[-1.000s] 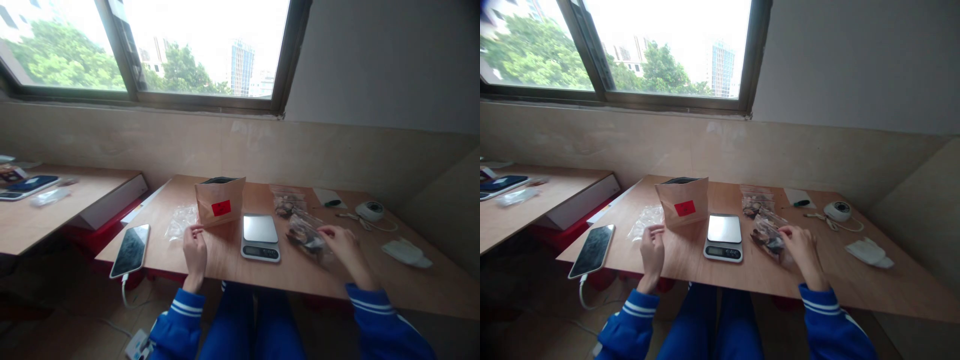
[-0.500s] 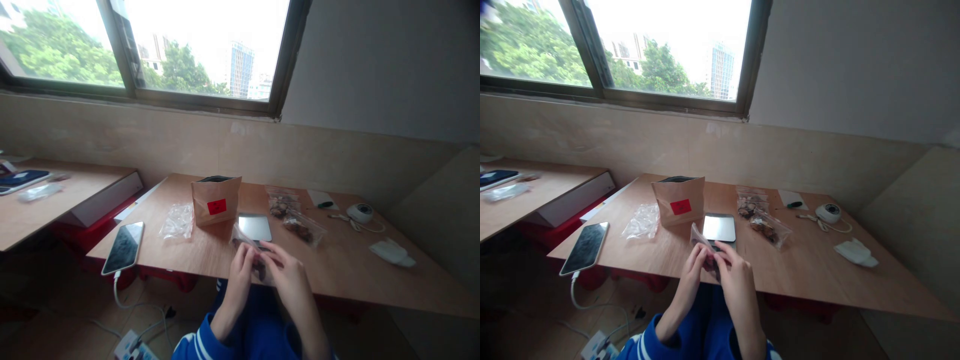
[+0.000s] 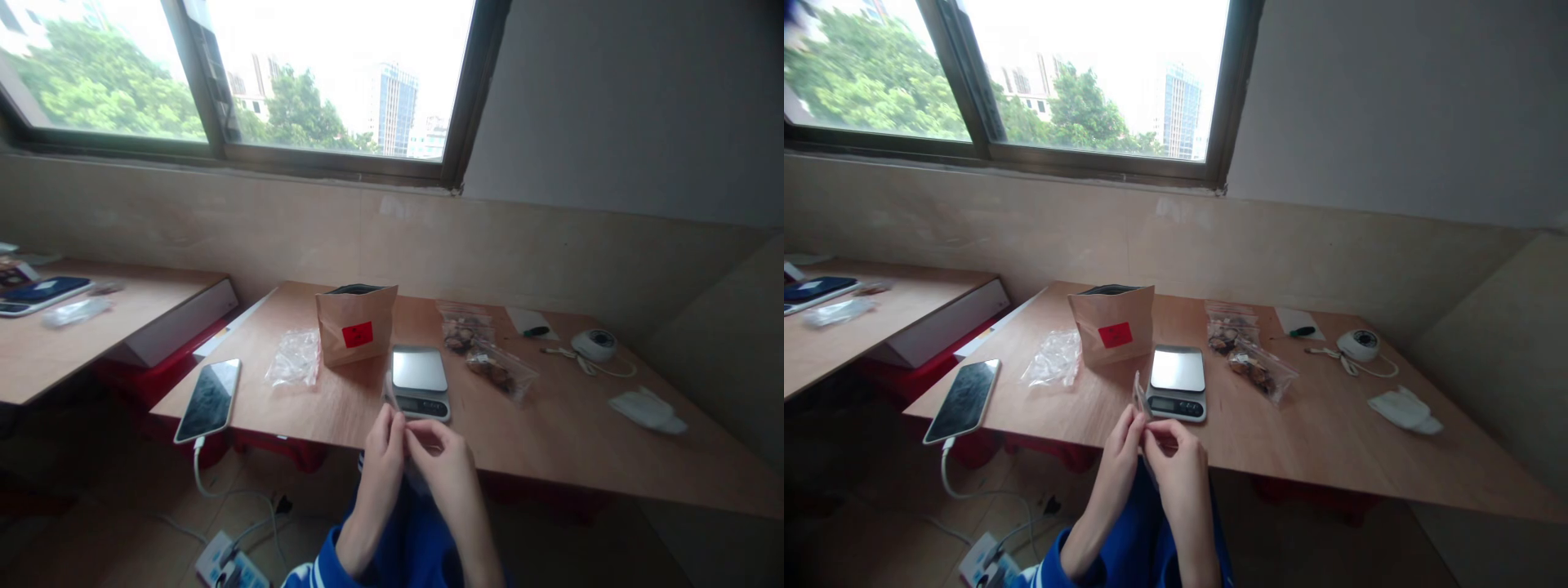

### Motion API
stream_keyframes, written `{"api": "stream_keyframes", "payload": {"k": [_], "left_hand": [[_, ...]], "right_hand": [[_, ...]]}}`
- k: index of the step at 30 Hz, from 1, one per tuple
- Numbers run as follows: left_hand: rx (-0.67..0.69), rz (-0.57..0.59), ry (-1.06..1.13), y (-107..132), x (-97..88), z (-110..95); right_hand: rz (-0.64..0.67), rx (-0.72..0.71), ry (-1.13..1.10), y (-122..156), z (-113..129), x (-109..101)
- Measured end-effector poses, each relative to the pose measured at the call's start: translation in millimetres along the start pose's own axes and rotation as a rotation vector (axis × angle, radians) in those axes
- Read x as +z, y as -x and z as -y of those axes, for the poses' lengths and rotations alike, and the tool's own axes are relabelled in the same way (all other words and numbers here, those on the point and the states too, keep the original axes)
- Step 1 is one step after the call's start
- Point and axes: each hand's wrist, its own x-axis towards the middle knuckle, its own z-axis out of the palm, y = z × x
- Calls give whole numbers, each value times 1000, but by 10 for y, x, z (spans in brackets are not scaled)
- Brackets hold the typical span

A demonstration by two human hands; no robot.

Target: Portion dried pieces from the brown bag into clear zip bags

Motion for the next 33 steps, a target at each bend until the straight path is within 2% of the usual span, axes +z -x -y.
{"api": "stream_keyframes", "payload": {"k": [5,10,12,15,22,26,31,33], "left_hand": [[-74,8,35,-23,-78,-33],[-189,-96,187,-62,-169,60],[-134,-91,178,-79,-192,94],[22,-19,111,-104,-230,103],[170,92,-97,-173,-386,60],[225,99,-184,-197,-430,44],[216,-16,-223,-139,-530,27],[200,-34,-173,-148,-585,66]], "right_hand": [[10,23,-69,-8,-7,5],[87,39,-211,-43,-69,67],[111,9,-220,-48,-101,109],[95,-52,-166,-28,-96,183],[-86,-120,24,-19,-19,355],[-167,-174,96,-83,-71,405],[-488,-229,188,-259,-52,181],[-508,-245,153,-327,31,61]]}}
